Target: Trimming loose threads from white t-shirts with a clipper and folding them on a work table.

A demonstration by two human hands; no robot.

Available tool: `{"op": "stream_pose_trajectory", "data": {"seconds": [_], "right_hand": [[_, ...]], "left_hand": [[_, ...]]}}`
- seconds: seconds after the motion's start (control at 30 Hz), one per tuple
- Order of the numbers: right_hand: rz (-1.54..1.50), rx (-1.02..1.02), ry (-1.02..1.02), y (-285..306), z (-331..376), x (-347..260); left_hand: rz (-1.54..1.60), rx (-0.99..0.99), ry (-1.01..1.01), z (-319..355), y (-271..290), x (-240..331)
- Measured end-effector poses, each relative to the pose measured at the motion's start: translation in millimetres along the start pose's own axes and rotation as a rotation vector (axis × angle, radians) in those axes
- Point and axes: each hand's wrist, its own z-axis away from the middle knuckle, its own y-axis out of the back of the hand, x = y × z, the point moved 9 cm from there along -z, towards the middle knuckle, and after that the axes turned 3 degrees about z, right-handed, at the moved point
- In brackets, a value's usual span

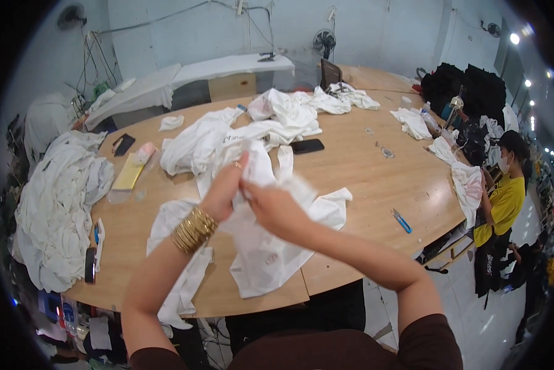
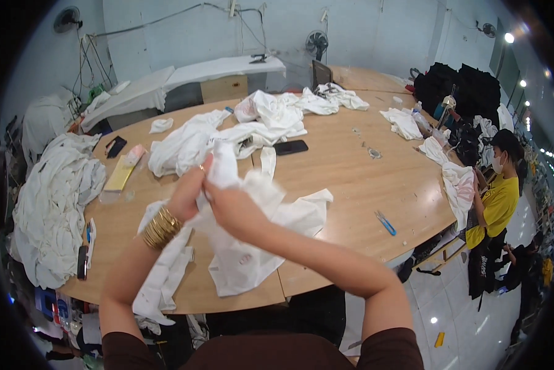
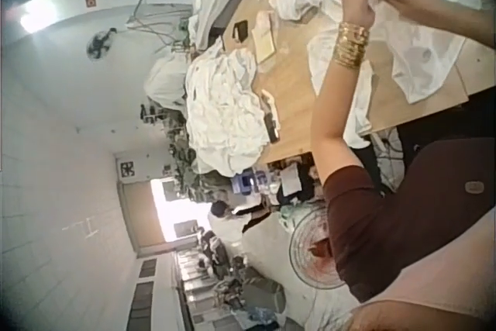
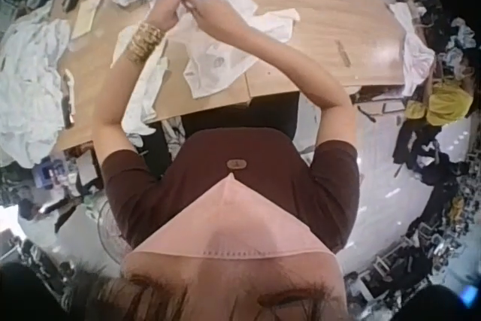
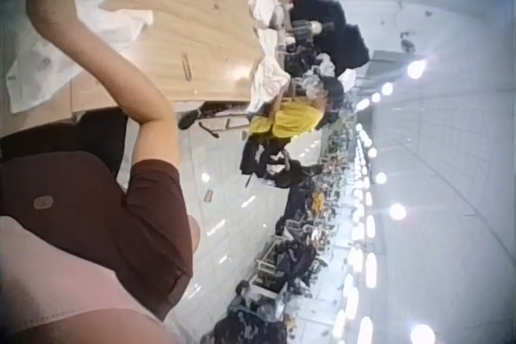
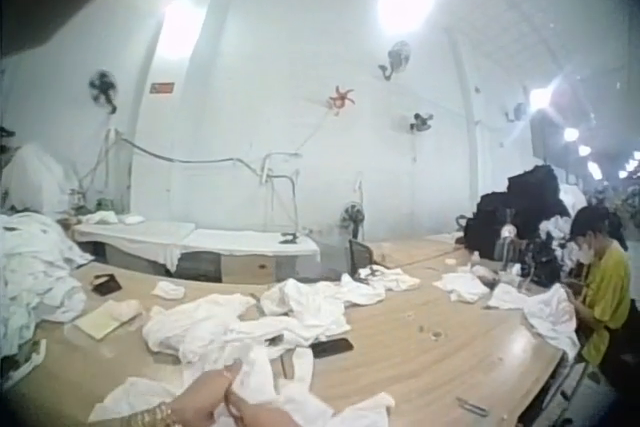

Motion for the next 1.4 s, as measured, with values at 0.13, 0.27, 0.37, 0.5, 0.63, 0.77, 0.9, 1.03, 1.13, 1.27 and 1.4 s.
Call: {"op": "stream_pose_trajectory", "data": {"seconds": [0.13,0.27,0.37,0.5,0.63,0.77,0.9,1.03,1.13,1.27,1.4], "right_hand": [[0.105,-0.434,0.072,-92,55,30],[-0.098,-0.655,0.151,-53,53,11],[0.025,-0.214,0.434,12,17,8],[-0.134,-0.630,-0.024,-32,15,42],[0.224,-0.071,0.163,47,0,-2],[0.499,0.250,0.277,134,3,-73],[0.254,0.490,0.108,224,-9,-53],[0.602,0.454,0.098,267,-51,25],[0.364,0.625,0.073,295,-43,3],[0.849,0.708,0.089,325,-26,-81],[0.956,0.700,0.134,342,-16,-100]], "left_hand": [[0.065,-0.308,0.173,31,-11,-85],[0.047,-0.442,0.158,59,-5,-100],[0.013,-0.462,0.124,69,-6,-83],[-0.093,-0.643,-0.100,80,-31,-38],[-0.270,-0.249,-0.472,79,-25,-23],[-0.684,-0.077,-0.731,95,-42,23],[-0.769,-0.133,-0.810,74,-39,92],[-1.093,-0.421,-0.678,18,-75,117],[-1.046,-0.253,-0.598,-26,-71,143],[-0.456,-0.390,-0.817,-12,-104,152],[-0.669,0.005,-1.054,10,-114,159]]}}
